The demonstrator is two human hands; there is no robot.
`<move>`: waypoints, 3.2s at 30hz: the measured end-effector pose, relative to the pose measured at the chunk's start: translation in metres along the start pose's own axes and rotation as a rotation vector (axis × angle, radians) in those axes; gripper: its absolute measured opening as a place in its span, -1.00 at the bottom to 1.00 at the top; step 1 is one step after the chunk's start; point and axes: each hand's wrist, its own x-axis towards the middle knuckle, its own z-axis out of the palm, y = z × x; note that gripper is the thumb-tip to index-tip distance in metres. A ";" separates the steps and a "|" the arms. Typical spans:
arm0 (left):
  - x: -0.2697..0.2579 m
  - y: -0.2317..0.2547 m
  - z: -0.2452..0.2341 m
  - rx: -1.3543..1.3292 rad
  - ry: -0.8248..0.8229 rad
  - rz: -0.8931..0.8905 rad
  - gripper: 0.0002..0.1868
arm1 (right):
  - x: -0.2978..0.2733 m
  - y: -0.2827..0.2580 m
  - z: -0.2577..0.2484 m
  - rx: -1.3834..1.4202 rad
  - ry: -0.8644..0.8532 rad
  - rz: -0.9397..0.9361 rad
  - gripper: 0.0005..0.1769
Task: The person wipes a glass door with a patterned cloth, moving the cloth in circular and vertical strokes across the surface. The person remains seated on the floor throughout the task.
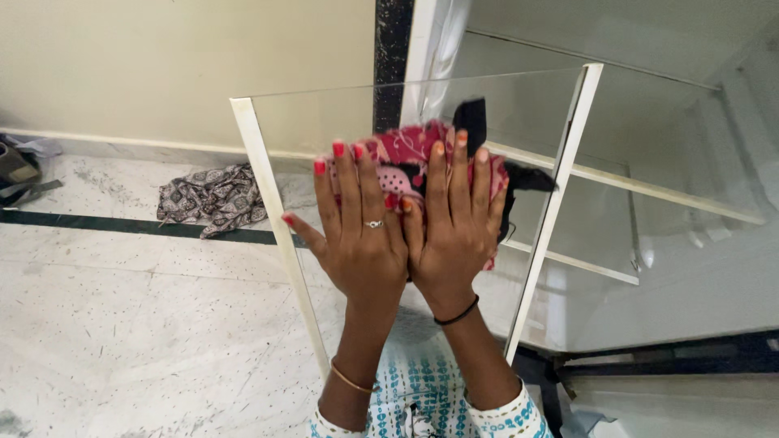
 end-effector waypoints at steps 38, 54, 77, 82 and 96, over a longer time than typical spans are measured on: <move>-0.203 -0.027 -0.004 -0.152 -0.309 -0.078 -0.31 | -0.183 0.018 -0.034 0.019 -0.406 0.028 -0.22; 0.055 0.021 -0.016 -0.085 -0.005 0.039 -0.34 | 0.049 0.001 -0.023 0.007 0.007 -0.013 -0.37; -0.074 -0.003 0.015 -0.067 -0.048 0.074 -0.49 | -0.074 0.030 0.012 0.022 0.012 -0.053 -0.51; -0.154 -0.020 0.029 -0.083 -0.093 0.085 -0.48 | -0.151 0.044 0.021 0.016 -0.028 -0.047 -0.50; -0.383 -0.067 0.048 0.064 -0.115 0.172 -0.44 | -0.366 0.068 0.014 -0.003 -0.288 -0.118 -0.37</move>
